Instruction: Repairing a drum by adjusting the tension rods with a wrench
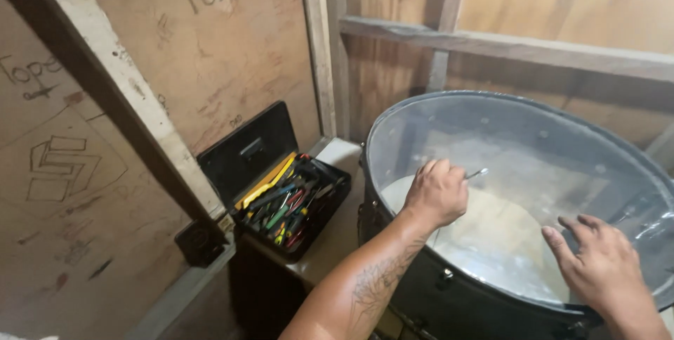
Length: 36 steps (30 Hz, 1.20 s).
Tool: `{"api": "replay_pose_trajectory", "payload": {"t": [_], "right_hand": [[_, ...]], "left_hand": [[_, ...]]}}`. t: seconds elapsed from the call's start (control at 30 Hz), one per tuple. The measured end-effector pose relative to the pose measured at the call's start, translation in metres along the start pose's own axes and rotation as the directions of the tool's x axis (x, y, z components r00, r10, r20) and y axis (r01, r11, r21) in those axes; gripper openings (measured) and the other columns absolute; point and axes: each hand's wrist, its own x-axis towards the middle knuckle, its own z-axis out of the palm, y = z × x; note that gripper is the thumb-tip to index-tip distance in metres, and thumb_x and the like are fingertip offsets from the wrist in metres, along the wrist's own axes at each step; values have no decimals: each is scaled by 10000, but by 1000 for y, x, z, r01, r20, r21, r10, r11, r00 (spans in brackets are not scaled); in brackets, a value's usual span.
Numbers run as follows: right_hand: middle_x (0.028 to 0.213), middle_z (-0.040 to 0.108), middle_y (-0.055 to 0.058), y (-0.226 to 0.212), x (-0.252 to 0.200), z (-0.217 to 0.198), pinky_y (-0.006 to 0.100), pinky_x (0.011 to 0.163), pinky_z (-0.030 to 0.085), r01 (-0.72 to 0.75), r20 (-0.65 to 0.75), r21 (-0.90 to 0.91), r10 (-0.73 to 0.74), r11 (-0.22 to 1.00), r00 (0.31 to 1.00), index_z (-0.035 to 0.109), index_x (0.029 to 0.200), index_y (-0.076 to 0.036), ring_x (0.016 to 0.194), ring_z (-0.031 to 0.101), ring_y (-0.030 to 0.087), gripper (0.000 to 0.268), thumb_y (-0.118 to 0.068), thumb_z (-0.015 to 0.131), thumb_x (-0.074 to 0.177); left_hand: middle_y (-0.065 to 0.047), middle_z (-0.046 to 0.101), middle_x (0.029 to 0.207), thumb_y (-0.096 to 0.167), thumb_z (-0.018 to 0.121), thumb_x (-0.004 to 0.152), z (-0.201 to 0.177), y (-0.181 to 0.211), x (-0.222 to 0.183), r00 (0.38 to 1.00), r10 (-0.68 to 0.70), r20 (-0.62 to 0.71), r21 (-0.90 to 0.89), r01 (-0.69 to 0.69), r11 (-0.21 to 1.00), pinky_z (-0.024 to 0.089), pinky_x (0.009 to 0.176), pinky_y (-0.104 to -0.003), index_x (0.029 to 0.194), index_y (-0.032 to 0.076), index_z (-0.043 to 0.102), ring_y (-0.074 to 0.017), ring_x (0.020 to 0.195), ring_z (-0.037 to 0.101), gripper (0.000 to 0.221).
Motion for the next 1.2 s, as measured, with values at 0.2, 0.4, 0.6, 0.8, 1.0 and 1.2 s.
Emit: {"api": "replay_pose_trajectory", "payload": {"t": [0.2,0.4,0.6,0.8,1.0,1.2], "right_hand": [[1447,643,102,-12,-4,-15,474,1156,430,-61,134,10,59,998,989,661,1407,-180,1372,580,335,751,-707,340,979],[1438,660,41,-15,-5,-17,418,1151,444,-56,142,7,54,998,988,715,1340,-234,1377,588,266,667,-686,397,967],[1404,657,24,-12,-5,-10,371,1199,391,-46,99,69,39,997,994,743,1266,-247,1368,574,249,585,-649,495,922],[1462,588,62,-26,-14,-36,468,1193,383,-75,203,91,55,993,978,646,1387,-212,1394,523,307,678,-670,419,941],[1345,690,36,-2,-3,1,366,1189,396,0,17,107,-2,994,1000,751,1234,-234,1314,611,245,556,-630,525,916],[1359,659,79,-9,-7,-10,439,1138,410,15,50,156,-23,988,998,709,1277,-157,1292,593,300,622,-631,496,936]], "left_hand": [[-123,596,917,163,607,985,-22,10,-2,935,154,-320,-35,-174,984,511,784,-436,1078,51,687,-338,874,576,167],[-142,649,922,225,533,982,-21,9,-2,992,-79,-95,-122,67,990,503,679,-530,1002,69,617,-388,822,624,179],[-176,665,918,231,511,1005,-21,2,3,965,-184,189,-63,199,978,485,706,-539,951,39,584,-388,835,633,212],[-133,721,917,272,647,956,-8,-4,1,931,-255,263,113,232,966,478,922,-429,908,90,730,-320,888,651,206],[-198,681,841,264,545,780,13,-19,-5,974,-169,152,137,149,979,488,859,-487,769,78,728,-426,849,611,261],[-205,684,815,305,585,793,24,-33,-3,984,-89,152,154,65,986,464,828,-502,732,90,702,-405,799,592,252]]}}
